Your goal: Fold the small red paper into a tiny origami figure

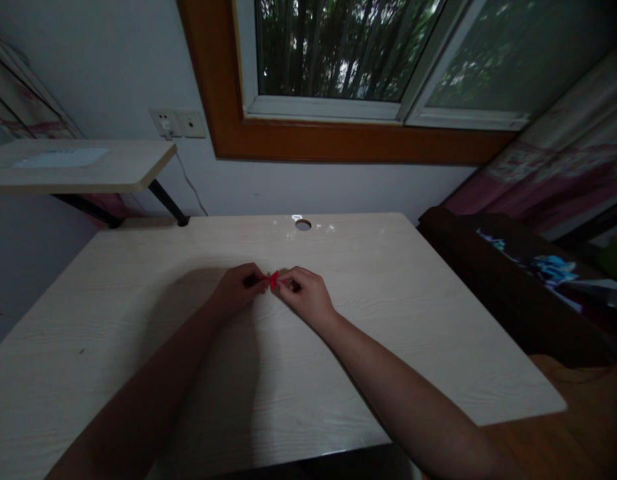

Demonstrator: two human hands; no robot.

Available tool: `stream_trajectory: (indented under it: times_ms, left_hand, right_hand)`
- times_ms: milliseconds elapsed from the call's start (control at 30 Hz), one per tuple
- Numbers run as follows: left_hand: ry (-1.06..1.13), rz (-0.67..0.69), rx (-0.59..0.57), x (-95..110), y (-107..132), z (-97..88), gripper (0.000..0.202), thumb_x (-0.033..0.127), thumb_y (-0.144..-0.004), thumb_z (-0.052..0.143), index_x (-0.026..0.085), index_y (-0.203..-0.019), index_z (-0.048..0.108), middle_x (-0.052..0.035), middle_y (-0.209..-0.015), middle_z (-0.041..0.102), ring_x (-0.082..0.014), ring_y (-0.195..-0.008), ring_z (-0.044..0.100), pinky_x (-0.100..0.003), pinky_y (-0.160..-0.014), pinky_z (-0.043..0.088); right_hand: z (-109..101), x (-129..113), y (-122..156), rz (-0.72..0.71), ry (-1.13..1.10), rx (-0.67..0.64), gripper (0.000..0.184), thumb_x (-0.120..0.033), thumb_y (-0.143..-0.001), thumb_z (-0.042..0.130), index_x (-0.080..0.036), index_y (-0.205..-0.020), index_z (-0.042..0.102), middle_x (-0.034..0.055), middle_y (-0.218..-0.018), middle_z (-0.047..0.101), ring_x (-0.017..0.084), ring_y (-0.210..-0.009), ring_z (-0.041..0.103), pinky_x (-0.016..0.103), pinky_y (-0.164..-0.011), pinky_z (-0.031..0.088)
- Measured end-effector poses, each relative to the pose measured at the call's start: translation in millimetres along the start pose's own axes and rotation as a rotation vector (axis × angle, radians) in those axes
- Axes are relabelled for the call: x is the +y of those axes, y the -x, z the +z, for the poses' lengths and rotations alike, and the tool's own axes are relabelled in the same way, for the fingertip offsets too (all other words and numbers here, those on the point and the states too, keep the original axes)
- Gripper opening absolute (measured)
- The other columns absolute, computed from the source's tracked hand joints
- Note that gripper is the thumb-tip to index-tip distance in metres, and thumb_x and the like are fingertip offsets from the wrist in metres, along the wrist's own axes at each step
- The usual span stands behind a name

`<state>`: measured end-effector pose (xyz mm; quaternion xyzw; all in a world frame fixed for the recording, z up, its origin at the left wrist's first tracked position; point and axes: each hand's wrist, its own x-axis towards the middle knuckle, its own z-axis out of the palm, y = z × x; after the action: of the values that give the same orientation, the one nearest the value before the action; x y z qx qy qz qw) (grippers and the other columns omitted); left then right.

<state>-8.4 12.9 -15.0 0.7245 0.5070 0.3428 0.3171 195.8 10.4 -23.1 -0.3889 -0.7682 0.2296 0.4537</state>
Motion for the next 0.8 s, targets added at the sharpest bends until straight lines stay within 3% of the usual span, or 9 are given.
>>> stream_trajectory:
  times_ms: [267, 500, 633, 800]
  left_hand:
    - [-0.035, 0.073, 0.037, 1, 0, 0.8, 0.021, 0.037, -0.086, 0.062, 0.017, -0.081, 0.068, -0.0022, -0.076, 0.068, -0.0139, -0.069, 0.061, -0.025, -0.065, 0.047]
    - [0.104, 0.038, 0.11, -3, -1, 3.9, 0.024, 0.039, -0.084, 0.066, 0.019, -0.096, 0.065, -0.0034, -0.082, 0.07, -0.0157, -0.074, 0.066, -0.027, -0.07, 0.053]
    - [0.145, 0.073, 0.082, -3, -1, 4.0, 0.027, 0.037, -0.085, 0.067, 0.02, -0.106, 0.065, -0.005, -0.09, 0.07, -0.0152, -0.078, 0.067, -0.026, -0.072, 0.053]
    - [0.068, 0.135, 0.002, -2, -1, 1.7, 0.022, 0.038, -0.087, 0.065, 0.021, -0.101, 0.07, -0.0051, -0.091, 0.069, -0.0154, -0.081, 0.065, -0.027, -0.074, 0.052]
  right_hand:
    - [0, 4, 0, 0.027, -0.008, -0.007, 0.007, -0.015, -0.082, 0.068, -0.021, -0.085, 0.07, 0.0005, -0.083, 0.069, 0.011, -0.063, 0.06, 0.022, -0.06, 0.046]
    - [1, 8, -2, 0.089, -0.05, 0.054, 0.007, -0.019, -0.084, 0.068, -0.021, -0.088, 0.073, 0.0012, -0.081, 0.071, 0.013, -0.062, 0.06, 0.023, -0.06, 0.047]
    - [1, 11, -2, 0.155, -0.096, 0.046, 0.007, -0.021, -0.085, 0.067, -0.021, -0.089, 0.074, 0.0003, -0.073, 0.069, 0.013, -0.056, 0.058, 0.023, -0.055, 0.045]
    - [0, 7, -1, 0.074, -0.063, 0.018, 0.011, -0.019, -0.084, 0.068, -0.021, -0.092, 0.074, 0.0008, -0.078, 0.07, 0.012, -0.059, 0.058, 0.023, -0.058, 0.045]
